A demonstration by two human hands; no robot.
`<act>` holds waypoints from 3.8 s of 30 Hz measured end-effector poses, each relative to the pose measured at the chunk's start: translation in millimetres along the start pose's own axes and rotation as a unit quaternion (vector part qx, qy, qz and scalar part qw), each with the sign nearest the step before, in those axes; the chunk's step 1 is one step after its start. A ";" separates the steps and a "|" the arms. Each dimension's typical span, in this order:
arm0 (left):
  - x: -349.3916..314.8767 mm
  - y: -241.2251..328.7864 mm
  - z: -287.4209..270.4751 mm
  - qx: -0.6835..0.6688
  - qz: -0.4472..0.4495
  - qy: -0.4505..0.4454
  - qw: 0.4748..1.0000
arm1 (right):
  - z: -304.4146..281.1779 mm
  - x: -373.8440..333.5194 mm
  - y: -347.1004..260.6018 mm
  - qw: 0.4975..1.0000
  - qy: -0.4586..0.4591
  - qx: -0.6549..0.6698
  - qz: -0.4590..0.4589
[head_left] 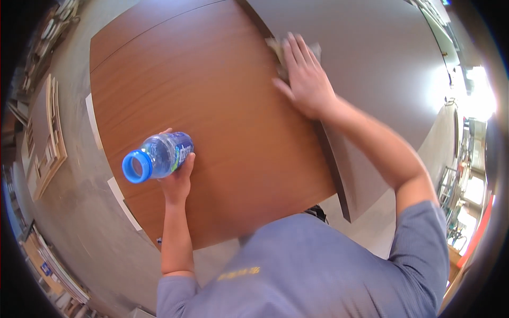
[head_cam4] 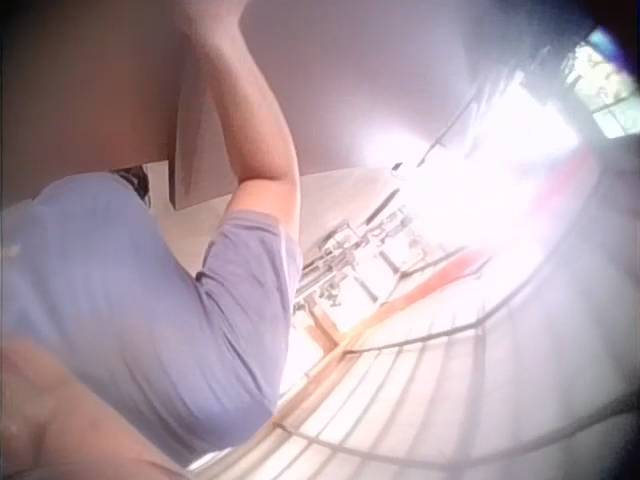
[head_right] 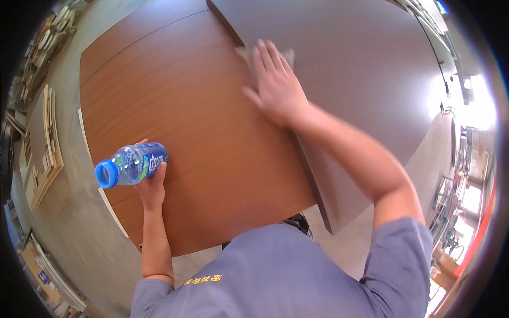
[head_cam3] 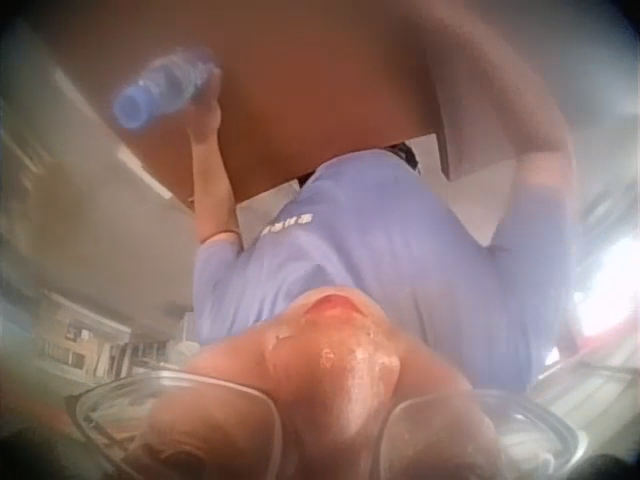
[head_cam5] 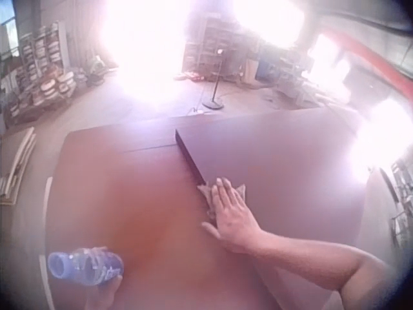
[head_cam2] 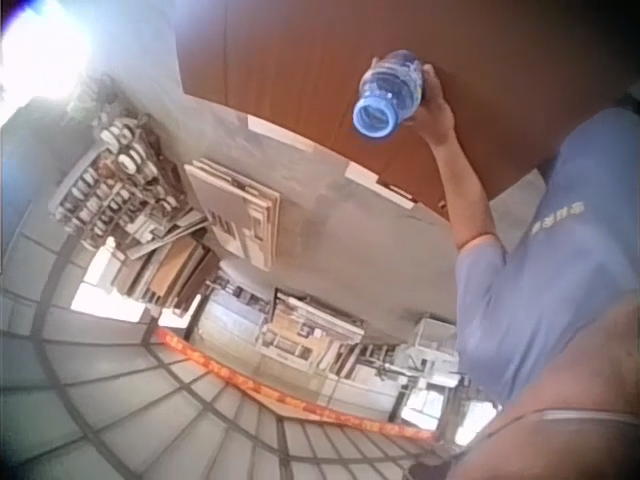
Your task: The person wipes a brown wood panel with a wet cloth, helps another person carry it across a workshop, and then uses a metal scraper tool to remove material from the edge of the panel.
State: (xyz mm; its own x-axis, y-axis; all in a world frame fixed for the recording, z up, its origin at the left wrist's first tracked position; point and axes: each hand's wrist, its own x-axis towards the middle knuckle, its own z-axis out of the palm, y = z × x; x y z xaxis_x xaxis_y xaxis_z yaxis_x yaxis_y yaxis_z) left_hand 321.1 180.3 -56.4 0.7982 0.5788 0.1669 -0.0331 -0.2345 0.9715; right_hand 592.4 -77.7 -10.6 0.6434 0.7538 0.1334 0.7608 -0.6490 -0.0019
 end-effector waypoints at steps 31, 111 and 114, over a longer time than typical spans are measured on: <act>13.3 9.1 -4.1 0.063 -0.012 -0.038 0.997 | 12.9 138.9 41.8 0.988 -0.058 -0.022 -0.138; 1.1 5.7 13.8 0.008 -0.032 -0.016 0.999 | -22.2 7.4 126.2 0.985 -0.028 -0.072 -0.156; 1.7 5.3 14.2 0.010 -0.019 -0.007 1.000 | 17.0 78.6 126.1 0.998 0.029 0.021 -0.047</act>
State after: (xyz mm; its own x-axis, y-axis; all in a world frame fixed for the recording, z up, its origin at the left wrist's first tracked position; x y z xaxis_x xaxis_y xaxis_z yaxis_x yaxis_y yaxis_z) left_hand 330.8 168.9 -53.3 0.8076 0.5757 0.1281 0.0082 -0.2282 0.9736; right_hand 740.4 -98.6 -17.3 0.5634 0.8036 0.1919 0.8216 -0.5694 -0.0280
